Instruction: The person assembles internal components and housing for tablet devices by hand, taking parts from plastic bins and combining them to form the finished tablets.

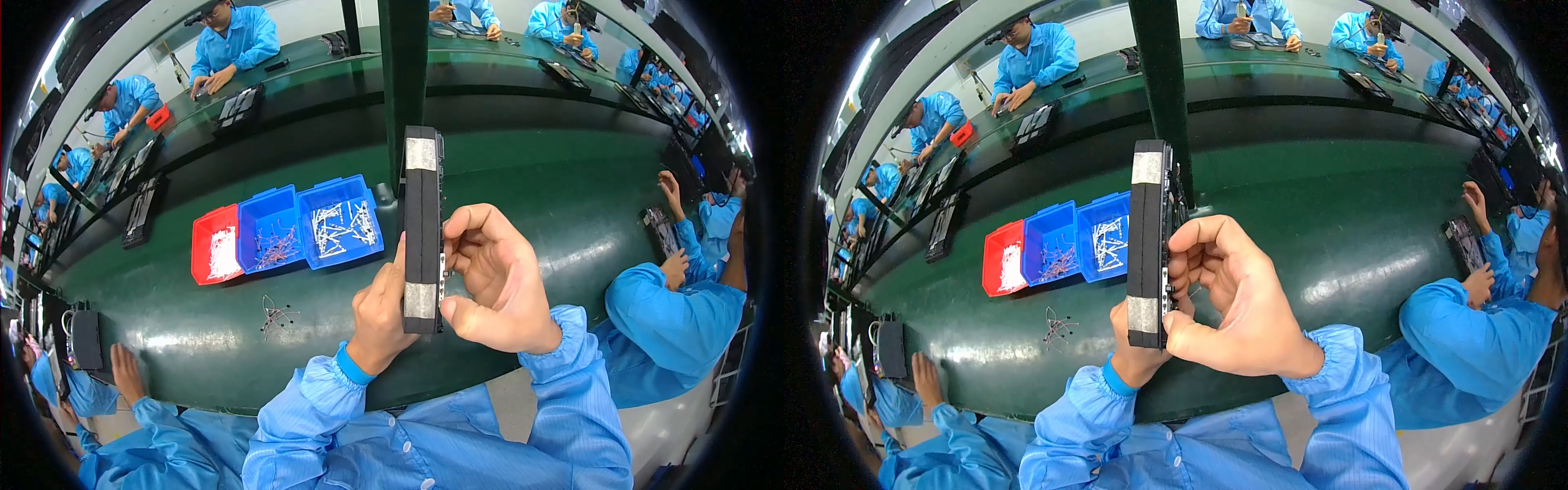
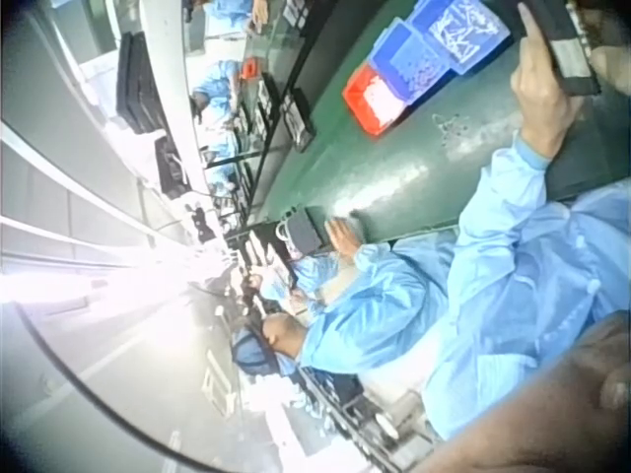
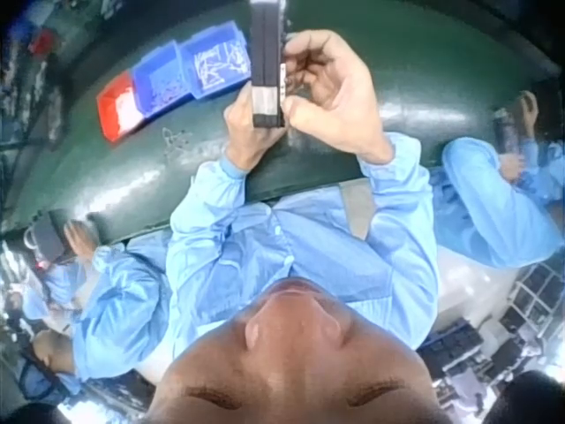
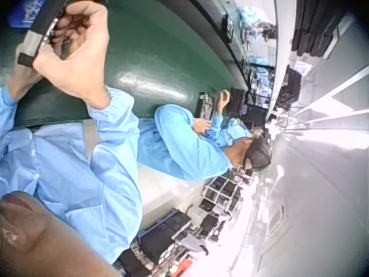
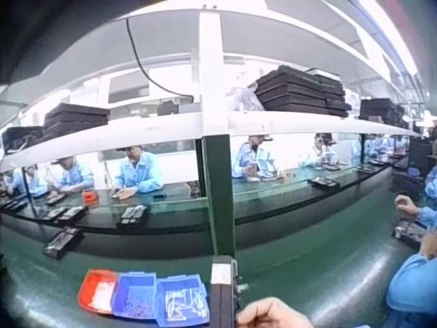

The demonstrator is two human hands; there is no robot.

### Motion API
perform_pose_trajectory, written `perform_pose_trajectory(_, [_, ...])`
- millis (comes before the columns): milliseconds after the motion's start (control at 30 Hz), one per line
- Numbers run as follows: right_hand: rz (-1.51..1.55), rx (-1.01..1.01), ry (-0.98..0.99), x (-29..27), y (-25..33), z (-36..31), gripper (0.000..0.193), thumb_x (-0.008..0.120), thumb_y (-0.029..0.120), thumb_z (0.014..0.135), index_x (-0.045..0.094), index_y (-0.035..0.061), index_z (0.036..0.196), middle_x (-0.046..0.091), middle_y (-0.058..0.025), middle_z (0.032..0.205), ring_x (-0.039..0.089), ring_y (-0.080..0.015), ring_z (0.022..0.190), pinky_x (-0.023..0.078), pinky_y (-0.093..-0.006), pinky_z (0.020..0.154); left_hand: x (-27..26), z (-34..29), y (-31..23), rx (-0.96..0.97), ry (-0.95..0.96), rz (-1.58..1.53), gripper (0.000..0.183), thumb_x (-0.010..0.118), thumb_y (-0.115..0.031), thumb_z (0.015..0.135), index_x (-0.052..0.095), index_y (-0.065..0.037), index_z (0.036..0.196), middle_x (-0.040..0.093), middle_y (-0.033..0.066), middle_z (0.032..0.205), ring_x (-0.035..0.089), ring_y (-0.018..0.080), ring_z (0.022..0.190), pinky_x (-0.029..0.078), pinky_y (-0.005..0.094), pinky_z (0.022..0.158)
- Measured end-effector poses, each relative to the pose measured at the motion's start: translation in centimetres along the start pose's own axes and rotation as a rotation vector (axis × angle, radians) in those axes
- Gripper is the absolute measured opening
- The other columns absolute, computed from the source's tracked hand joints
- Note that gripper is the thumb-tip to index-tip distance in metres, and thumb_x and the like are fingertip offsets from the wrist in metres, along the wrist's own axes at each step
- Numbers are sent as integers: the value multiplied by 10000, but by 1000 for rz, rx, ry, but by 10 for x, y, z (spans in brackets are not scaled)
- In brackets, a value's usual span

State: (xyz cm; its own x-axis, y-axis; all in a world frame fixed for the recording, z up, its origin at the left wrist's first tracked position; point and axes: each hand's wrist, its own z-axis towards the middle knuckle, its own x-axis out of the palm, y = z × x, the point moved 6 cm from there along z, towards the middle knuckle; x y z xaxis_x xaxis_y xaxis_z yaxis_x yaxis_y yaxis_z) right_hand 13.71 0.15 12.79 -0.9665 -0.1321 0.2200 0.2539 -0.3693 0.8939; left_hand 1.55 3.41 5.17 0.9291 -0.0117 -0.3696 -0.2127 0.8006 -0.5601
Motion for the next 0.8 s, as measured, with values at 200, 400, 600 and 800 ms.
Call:
perform_pose_trajectory(200, [-100, -138, -176, -50, 14, -7, 398, 753, 116, 811, 532, 12, 1126, 587, -55, 1006, 547, -92, 854, 461, -224, 733, -5, -14, 16, -55, -9, -40, 437, 755, -31, 698, 644, 52, 1113, 656, 114, 836, 654, 214, 645, 528, 305, 567])
perform_pose_trajectory(400, [-369, 227, -414, -129, -54, -103, 651, 631, 477, 913, 492, -7, 1325, 623, -23, 897, 488, -53, 565, 339, -190, 485, -10, -7, 14, -433, 39, -728, 216, 732, -83, 852, 636, 18, 1017, 655, 30, 836, 609, 111, 704, 494, 282, 625])
perform_pose_trajectory(600, [227, 216, -822, -129, -72, -191, 459, 625, 325, 930, 555, -11, 1235, 703, -110, 921, 560, -121, 442, 424, -236, 349, 49, -4, 16, -939, 571, -1035, 634, 723, -430, 875, 475, 48, 1211, 586, 40, 846, 459, 65, 518, 324, 205, 406])
perform_pose_trajectory(800, [241, 267, -811, -172, -94, -154, 249, 558, 295, 970, 586, 67, 1065, 674, -64, 872, 511, -107, 544, 398, -237, 481, 43, -70, 44, -784, 725, -523, 932, 683, -464, 894, 235, 129, 1456, 542, 58, 674, 530, 136, 551, 424, 302, 501])
